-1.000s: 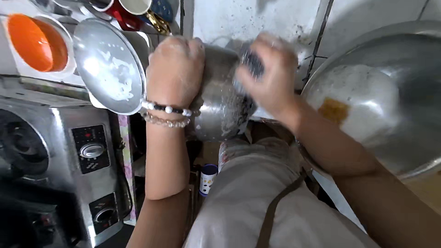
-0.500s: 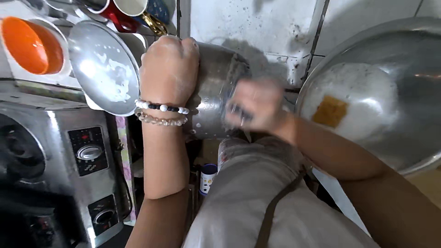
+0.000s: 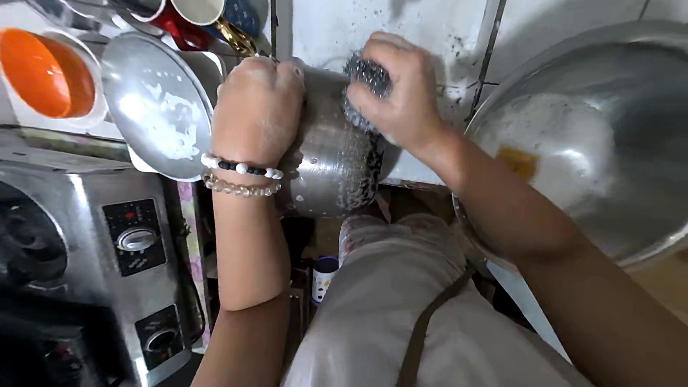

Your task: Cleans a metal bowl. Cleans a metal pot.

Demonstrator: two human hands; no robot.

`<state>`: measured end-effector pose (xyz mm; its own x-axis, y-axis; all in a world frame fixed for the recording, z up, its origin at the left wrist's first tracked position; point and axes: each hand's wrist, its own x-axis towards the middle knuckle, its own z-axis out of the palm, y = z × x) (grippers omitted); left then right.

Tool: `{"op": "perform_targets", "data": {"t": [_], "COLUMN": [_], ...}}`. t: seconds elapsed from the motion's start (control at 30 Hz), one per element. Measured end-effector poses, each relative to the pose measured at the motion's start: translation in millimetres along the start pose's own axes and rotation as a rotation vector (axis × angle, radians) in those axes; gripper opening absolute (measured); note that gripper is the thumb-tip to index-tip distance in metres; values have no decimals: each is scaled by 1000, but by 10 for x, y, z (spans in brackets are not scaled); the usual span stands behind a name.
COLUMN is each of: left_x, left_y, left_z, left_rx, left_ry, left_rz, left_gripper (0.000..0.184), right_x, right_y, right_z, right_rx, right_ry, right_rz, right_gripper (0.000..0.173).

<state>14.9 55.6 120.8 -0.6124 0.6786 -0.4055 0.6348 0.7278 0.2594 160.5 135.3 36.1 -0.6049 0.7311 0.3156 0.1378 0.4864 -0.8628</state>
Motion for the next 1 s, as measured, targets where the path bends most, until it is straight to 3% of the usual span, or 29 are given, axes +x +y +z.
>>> {"op": "perform_targets", "data": {"t": [0.07,0.17,0.2,0.27,0.37,0.47,0.67,1.0], "left_x": [8,55,56,51,-10,-35,-65,-496], "left_y": [-13,19,31,51,16,20,0,-310], "left_z": [4,2,0,-10,19,10,20,171], "left_rx": [-15,12,29,49,59,56,40,-165], "left_ry": [-22,-25,-23,-7,9,12,25,57], "left_rz": [16,-8,-17,-24,-44,-42,-50,4], "left_gripper": [48,47,48,51,50,49,44,38], "right_x": [-290,-942,-1037,-849,-174,235,304,85], "right_y": [-241,-519,-521,-449,-188,125,133,41], "right_z": [29,293,326,214,-49,-1,20,-42], "right_rx": [-13,-59,-66,-61,-4,20,20,12], "right_ry": [-15,5,2,19,-131,-218,-279,-264], "right_rz": [-106,-476,-525,-443,-7,231,338,317], "right_gripper": [20,22,24,20,23,24,22,25]}}
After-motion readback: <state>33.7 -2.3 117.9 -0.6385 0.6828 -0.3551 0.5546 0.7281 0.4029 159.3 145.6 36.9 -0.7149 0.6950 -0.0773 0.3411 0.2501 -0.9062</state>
